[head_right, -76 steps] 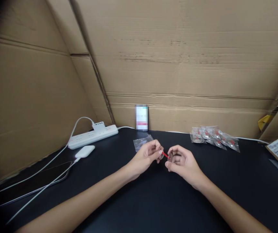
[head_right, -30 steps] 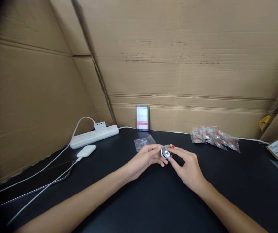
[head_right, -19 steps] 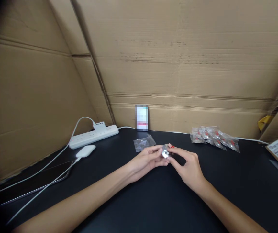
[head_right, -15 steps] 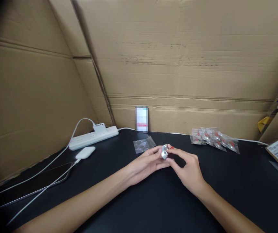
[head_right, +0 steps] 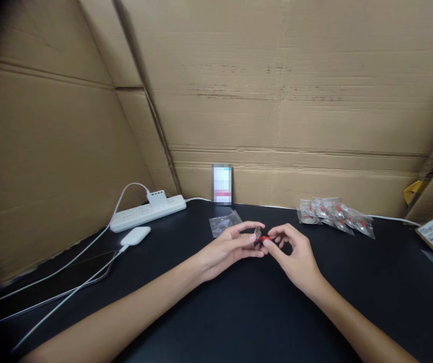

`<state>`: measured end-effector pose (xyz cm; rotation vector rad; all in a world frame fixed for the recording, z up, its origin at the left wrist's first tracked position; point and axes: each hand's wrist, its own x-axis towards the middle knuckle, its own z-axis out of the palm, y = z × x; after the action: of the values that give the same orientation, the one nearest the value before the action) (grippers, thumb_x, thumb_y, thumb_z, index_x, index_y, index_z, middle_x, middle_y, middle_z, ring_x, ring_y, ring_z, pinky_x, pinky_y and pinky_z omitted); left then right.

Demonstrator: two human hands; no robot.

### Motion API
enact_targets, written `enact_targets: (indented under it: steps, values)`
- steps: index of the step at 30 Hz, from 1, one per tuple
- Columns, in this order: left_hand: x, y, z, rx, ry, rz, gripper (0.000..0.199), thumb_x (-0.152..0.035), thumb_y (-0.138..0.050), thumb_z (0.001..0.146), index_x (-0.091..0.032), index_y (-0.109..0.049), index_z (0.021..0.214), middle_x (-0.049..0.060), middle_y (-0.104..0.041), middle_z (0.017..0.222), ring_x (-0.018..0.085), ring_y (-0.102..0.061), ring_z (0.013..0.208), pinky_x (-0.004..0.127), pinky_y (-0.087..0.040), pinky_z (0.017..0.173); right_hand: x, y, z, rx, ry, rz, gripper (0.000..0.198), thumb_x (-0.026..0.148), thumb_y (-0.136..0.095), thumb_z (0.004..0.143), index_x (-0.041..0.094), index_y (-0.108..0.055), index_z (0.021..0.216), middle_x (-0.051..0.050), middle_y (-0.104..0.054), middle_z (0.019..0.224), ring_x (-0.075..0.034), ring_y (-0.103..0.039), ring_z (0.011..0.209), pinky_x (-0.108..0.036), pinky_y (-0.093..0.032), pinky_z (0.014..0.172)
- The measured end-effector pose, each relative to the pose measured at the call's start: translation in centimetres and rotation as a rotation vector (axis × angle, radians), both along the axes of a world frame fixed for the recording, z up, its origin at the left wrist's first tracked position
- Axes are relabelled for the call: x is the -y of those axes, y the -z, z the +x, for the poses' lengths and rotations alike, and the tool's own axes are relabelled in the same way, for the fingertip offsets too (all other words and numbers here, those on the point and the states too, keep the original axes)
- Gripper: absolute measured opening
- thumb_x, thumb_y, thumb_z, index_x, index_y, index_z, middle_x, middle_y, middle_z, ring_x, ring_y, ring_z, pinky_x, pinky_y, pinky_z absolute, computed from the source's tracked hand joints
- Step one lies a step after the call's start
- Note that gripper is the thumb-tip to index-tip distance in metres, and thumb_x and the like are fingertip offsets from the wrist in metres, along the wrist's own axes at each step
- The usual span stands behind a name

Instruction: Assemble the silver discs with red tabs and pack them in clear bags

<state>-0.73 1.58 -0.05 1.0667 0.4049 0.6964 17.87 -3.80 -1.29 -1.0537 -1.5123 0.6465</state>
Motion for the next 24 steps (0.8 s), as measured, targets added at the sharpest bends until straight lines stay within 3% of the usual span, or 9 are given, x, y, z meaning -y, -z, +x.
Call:
enact_targets:
  steps: [6,10,17,21,24]
  values:
    - [0.3,-0.1,-0.1,-0.063,0.026,0.063,0.044,-0.024,-0.075,0.075,-0.014,-0.06,0.116,0.011,-0.07,0.093,0.022,-0.069,0.087,0.047,-0.048,0.095,-0.5,0.6,0.1,-0.074,-0.194,-0.174,0.02,0.039,-0.068,0.081,0.019,-0.065,0.081,-0.002,-0.063,0.075,-0.016,-0.059,0.068,-0.03,-0.048,0.067]
    - [0.3,-0.2,0.0,-0.118,0.005,0.146,0.045,-0.024,-0.077,0.073,-0.014,-0.061,0.114,0.011,-0.069,0.093,0.022,-0.069,0.086,0.045,-0.049,0.092,-0.2,0.2,-0.1,-0.201,-0.183,-0.27,0.024,0.039,-0.075,0.074,0.017,-0.067,0.079,-0.002,-0.064,0.075,-0.014,-0.057,0.069,-0.028,-0.045,0.066]
    - [0.1,-0.4,0.0,-0.154,0.005,0.237,0.043,-0.025,-0.076,0.073,-0.013,-0.061,0.112,0.011,-0.069,0.091,0.023,-0.069,0.083,0.042,-0.052,0.083,0.3,-0.4,0.1,-0.369,-0.181,-0.425,0.027,0.04,-0.077,0.072,0.014,-0.069,0.075,-0.001,-0.057,0.065,-0.008,-0.038,0.055,-0.024,-0.028,0.051]
    - [0.0,-0.6,0.0,-0.154,0.039,0.26,0.043,-0.025,-0.076,0.072,-0.013,-0.062,0.111,0.011,-0.069,0.091,0.021,-0.068,0.079,0.04,-0.053,0.08,0.5,-0.5,0.0,-0.502,-0.387,-0.536,0.03,0.04,-0.073,0.077,0.013,-0.061,0.07,0.005,-0.04,0.057,-0.005,-0.019,0.049,-0.023,-0.013,0.045]
    - [-0.1,-0.7,-0.2,-0.153,0.048,0.278,0.043,-0.025,-0.077,0.072,-0.013,-0.062,0.111,0.01,-0.07,0.09,0.017,-0.067,0.075,0.037,-0.053,0.079,0.9,-0.8,0.0,-0.538,-0.606,-0.613,0.03,0.039,-0.066,0.084,0.014,-0.057,0.072,0.007,-0.032,0.058,-0.004,-0.012,0.047,-0.022,-0.01,0.044]
